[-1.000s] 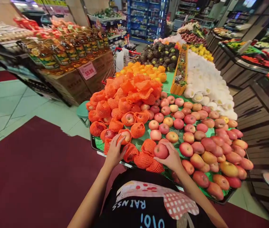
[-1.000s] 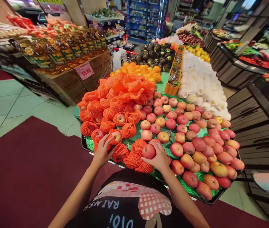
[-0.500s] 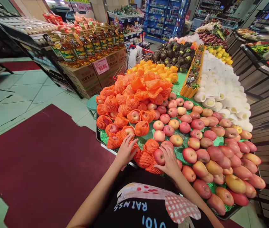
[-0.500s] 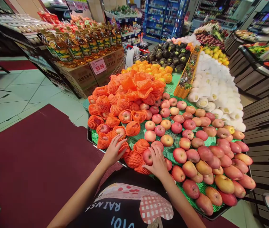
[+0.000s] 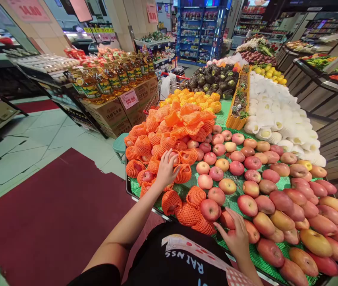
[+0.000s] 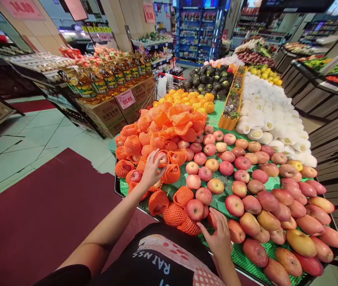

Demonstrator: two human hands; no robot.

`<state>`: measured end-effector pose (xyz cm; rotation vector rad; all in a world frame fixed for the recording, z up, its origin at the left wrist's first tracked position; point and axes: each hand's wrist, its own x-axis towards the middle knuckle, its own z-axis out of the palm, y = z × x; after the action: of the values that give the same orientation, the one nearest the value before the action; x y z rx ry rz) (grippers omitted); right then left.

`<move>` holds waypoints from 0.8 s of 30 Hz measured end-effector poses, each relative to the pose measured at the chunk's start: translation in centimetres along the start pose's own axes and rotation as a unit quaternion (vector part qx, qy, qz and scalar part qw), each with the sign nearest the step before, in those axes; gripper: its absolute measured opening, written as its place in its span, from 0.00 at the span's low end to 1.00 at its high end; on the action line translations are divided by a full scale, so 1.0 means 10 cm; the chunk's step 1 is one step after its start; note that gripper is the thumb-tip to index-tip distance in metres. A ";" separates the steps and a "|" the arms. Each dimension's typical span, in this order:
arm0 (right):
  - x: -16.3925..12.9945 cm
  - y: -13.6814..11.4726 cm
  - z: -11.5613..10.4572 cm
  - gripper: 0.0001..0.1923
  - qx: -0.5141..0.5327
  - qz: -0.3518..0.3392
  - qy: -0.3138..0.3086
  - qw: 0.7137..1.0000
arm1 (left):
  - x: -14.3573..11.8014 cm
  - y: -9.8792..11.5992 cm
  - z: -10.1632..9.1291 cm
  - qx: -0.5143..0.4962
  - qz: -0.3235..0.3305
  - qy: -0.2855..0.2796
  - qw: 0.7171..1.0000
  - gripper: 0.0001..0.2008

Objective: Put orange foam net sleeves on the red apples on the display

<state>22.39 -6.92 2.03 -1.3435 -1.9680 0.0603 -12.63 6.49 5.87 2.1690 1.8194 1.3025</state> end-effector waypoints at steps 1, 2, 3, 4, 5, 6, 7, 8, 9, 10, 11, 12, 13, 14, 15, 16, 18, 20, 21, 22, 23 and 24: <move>-0.07 -0.01 0.01 0.29 -0.014 0.012 0.022 1.000 | 0.16 -0.06 0.02 -0.013 -0.013 0.015 1.000 0.22; -0.14 -0.02 0.02 0.29 -0.028 0.025 0.039 0.999 | 0.33 -0.12 0.05 -0.029 -0.028 0.029 0.999 0.22; -0.20 -0.04 0.04 0.30 -0.041 0.039 0.052 0.997 | 0.50 -0.19 0.08 -0.050 -0.046 0.040 0.997 0.21; -0.25 -0.06 0.06 0.30 -0.052 0.053 0.061 0.995 | 0.65 -0.25 0.12 -0.074 -0.068 0.047 0.994 0.19; -0.29 -0.08 0.07 0.30 -0.060 0.068 0.069 0.993 | 0.80 -0.30 0.15 -0.100 -0.095 0.048 0.989 0.18; -0.32 -0.10 0.08 0.30 -0.064 0.081 0.077 0.992 | 0.92 -0.34 0.18 -0.127 -0.122 0.045 0.983 0.16; -0.33 -0.12 0.08 0.29 -0.068 0.092 0.087 0.990 | 1.02 -0.37 0.20 -0.149 -0.146 0.043 0.977 0.15; -0.33 -0.15 0.08 0.29 -0.071 0.100 0.098 0.988 | 1.08 -0.39 0.21 -0.165 -0.162 0.046 0.972 0.14; -0.32 -0.17 0.07 0.28 -0.076 0.106 0.110 0.985 | 1.11 -0.38 0.20 -0.171 -0.167 0.058 0.969 0.13; -0.30 -0.20 0.05 0.28 -0.081 0.110 0.122 0.983 | 1.10 -0.37 0.18 -0.167 -0.160 0.079 0.970 0.13; -0.28 -0.23 0.03 0.27 -0.086 0.112 0.133 0.981 | 1.07 -0.34 0.14 -0.154 -0.147 0.109 0.971 0.14; -0.25 -0.26 0.01 0.26 -0.091 0.114 0.143 0.979 | 1.01 -0.31 0.09 -0.132 -0.130 0.144 0.972 0.14; -0.22 -0.28 -0.01 0.25 -0.095 0.115 0.152 0.977 | 0.94 -0.28 0.02 -0.108 -0.113 0.180 0.971 0.14; -0.20 -0.31 -0.03 0.24 -0.095 0.114 0.161 0.976 | 0.85 -0.26 -0.05 -0.085 -0.099 0.214 0.968 0.14; -0.17 -0.32 -0.05 0.23 -0.096 0.113 0.170 0.974 | 0.77 -0.25 -0.11 -0.067 -0.088 0.245 0.963 0.14; -0.15 -0.33 -0.06 0.22 -0.095 0.111 0.179 0.973 | 0.68 -0.24 -0.18 -0.058 -0.083 0.270 0.957 0.14; -0.12 -0.33 -0.07 0.21 -0.090 0.109 0.191 0.971 | 0.49 -0.25 -0.28 -0.072 -0.088 0.300 0.947 0.13; -0.10 -0.31 -0.07 0.20 -0.083 0.112 0.192 0.971 | 0.27 -0.23 -0.32 -0.124 -0.115 0.290 0.942 0.13; -0.09 -0.30 -0.07 0.19 -0.073 0.114 0.185 0.973 | 0.15 -0.20 -0.32 -0.161 -0.134 0.267 0.941 0.12; -0.08 -0.30 -0.07 0.19 -0.055 0.113 0.175 0.977 | 0.01 -0.15 -0.30 -0.204 -0.155 0.234 0.938 0.13; -0.07 -0.30 -0.07 0.18 -0.030 0.110 0.161 0.980 | -0.14 -0.09 -0.26 -0.250 -0.177 0.189 0.933 0.14; -0.06 -0.31 -0.08 0.16 0.001 0.106 0.142 0.984 | -0.30 0.00 -0.21 -0.301 -0.196 0.136 0.923 0.16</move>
<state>20.53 -9.09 3.58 -1.4694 -1.5840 -0.0274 -13.77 3.03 5.58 1.2897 1.5219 1.8056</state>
